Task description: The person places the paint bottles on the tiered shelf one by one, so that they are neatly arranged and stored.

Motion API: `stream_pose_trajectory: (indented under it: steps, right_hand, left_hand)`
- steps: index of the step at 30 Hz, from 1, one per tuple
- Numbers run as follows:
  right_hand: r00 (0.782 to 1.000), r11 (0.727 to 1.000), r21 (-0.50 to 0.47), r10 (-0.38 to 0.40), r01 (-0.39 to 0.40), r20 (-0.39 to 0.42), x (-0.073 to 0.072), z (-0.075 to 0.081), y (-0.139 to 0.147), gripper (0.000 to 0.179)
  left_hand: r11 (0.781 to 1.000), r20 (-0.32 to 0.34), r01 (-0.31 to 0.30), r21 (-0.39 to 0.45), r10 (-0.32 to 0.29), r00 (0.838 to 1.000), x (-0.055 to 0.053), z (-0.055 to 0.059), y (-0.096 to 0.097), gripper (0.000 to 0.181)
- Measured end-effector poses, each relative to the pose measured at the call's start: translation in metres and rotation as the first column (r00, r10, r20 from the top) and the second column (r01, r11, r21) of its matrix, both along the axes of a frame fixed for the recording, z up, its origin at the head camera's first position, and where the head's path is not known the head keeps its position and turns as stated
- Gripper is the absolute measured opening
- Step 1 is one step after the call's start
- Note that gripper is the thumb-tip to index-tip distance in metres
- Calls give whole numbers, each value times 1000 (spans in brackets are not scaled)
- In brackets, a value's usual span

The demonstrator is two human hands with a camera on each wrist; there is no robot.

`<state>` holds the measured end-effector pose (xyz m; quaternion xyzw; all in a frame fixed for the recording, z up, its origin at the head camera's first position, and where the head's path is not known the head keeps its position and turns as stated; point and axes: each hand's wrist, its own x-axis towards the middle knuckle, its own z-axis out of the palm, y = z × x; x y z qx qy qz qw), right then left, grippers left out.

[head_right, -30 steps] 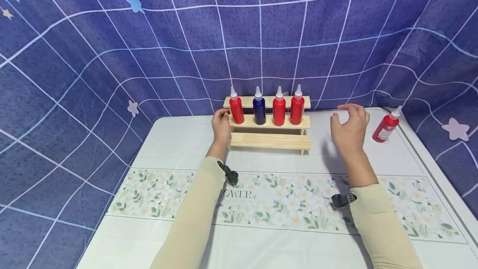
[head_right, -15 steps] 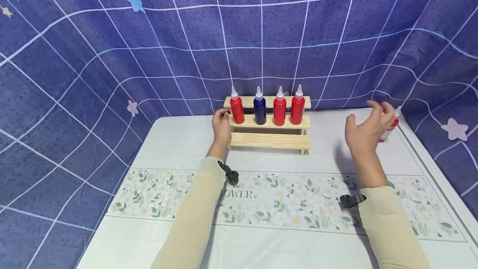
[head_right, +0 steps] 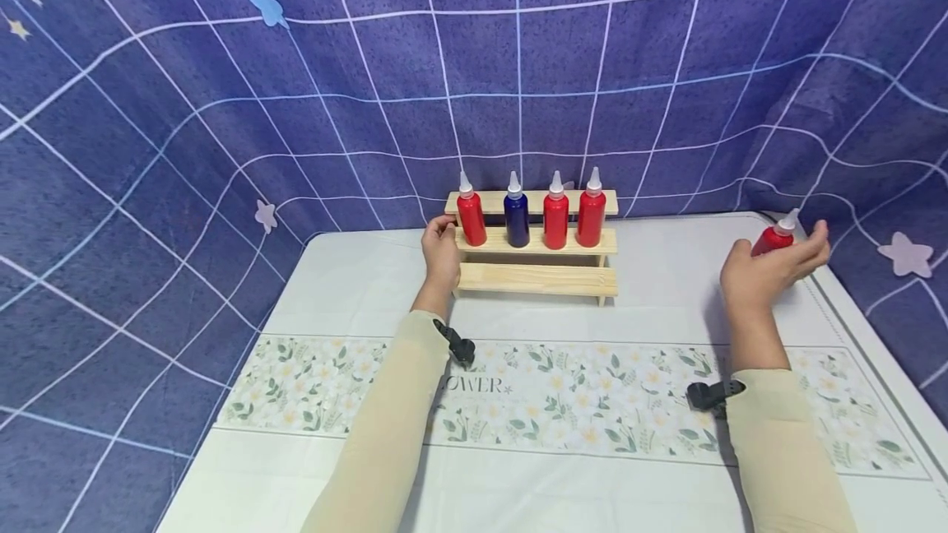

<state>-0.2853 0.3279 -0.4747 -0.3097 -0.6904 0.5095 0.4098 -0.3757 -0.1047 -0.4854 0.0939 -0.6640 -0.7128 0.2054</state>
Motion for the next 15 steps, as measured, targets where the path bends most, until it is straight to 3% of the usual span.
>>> stream_pose_trajectory:
  steps: [8,15]
  right_hand:
    - [1000,998,-66,4,-5,-19,-7,-19,24,82]
    - [998,988,-137,66,-64,13,-8,-18,30,78]
  left_hand:
    - [1000,-27,4,4,-4,1000,-3,-4,-1,19]
    - [1000,-11,2,10,-2,1000,-1,-2,-1,19]
